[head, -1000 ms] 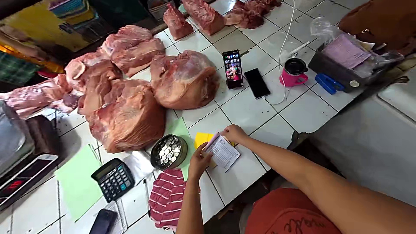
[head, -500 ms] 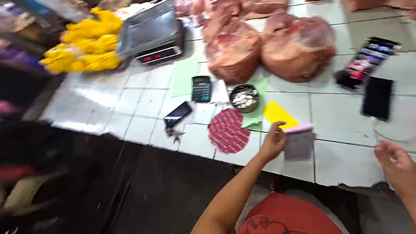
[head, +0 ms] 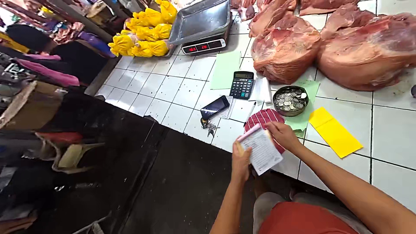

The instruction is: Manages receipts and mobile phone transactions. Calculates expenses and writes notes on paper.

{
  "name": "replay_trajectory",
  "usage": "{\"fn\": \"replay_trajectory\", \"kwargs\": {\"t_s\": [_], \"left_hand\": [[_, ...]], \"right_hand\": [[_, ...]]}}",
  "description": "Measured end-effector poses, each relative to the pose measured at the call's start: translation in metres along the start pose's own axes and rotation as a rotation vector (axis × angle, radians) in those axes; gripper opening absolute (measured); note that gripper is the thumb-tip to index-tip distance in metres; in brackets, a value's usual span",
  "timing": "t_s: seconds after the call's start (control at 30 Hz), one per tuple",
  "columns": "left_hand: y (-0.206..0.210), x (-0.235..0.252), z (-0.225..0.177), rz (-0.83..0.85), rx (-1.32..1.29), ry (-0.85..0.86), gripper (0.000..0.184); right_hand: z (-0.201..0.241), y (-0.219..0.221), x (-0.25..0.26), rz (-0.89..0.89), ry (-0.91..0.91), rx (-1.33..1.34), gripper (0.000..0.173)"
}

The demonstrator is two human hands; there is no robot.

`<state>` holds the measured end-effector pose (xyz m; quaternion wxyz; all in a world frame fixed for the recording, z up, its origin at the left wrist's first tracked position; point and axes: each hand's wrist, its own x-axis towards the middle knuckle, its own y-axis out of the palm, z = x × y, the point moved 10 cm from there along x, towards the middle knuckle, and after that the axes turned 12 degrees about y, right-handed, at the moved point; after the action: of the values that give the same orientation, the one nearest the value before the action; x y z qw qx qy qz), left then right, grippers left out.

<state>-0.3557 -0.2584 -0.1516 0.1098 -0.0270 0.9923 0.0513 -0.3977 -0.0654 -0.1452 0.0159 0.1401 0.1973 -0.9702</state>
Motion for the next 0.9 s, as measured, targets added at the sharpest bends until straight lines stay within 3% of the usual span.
{"fn": "replay_trajectory", "kwargs": {"t_s": [0.13, 0.23, 0.33, 0.47, 0.57, 0.7, 0.73, 0.8, 0.87, 0.9], "left_hand": [[-0.070, 0.024, -0.004, -0.224, -0.202, -0.093, 0.052], [-0.100, 0.032, -0.008, -0.323, -0.397, -0.236, 0.030], [-0.123, 0.044, -0.012, -0.334, -0.517, -0.284, 0.025], [-0.150, 0.063, -0.001, -0.343, -0.555, -0.336, 0.026], [-0.156, 0.073, 0.019, -0.284, -0.540, -0.406, 0.024], [-0.160, 0.085, 0.038, -0.252, -0.571, -0.434, 0.025], [-0.162, 0.087, 0.041, -0.265, -0.594, -0.440, 0.026], [-0.168, 0.093, 0.040, -0.267, -0.655, -0.432, 0.029], [-0.177, 0.099, 0.033, -0.267, -0.663, -0.415, 0.031], [-0.182, 0.102, 0.029, -0.257, -0.684, -0.403, 0.032]], "right_hand": [[0.011, 0.064, 0.088, 0.076, -0.123, -0.570, 0.042], [0.011, 0.085, 0.121, 0.091, -0.218, -0.695, 0.030], [0.030, 0.082, 0.143, -0.001, -0.215, -0.603, 0.029], [0.048, 0.051, 0.195, -0.310, 0.143, -0.396, 0.036], [0.052, 0.041, 0.224, -0.494, 0.163, -0.309, 0.039], [0.040, 0.015, 0.236, -0.663, 0.379, -0.097, 0.079], [0.040, 0.013, 0.234, -0.660, 0.406, -0.081, 0.081], [0.047, 0.022, 0.226, -0.559, 0.305, -0.166, 0.057], [0.049, 0.051, 0.201, -0.240, 0.098, -0.357, 0.030], [0.040, 0.070, 0.181, -0.035, 0.022, -0.460, 0.033]]}}
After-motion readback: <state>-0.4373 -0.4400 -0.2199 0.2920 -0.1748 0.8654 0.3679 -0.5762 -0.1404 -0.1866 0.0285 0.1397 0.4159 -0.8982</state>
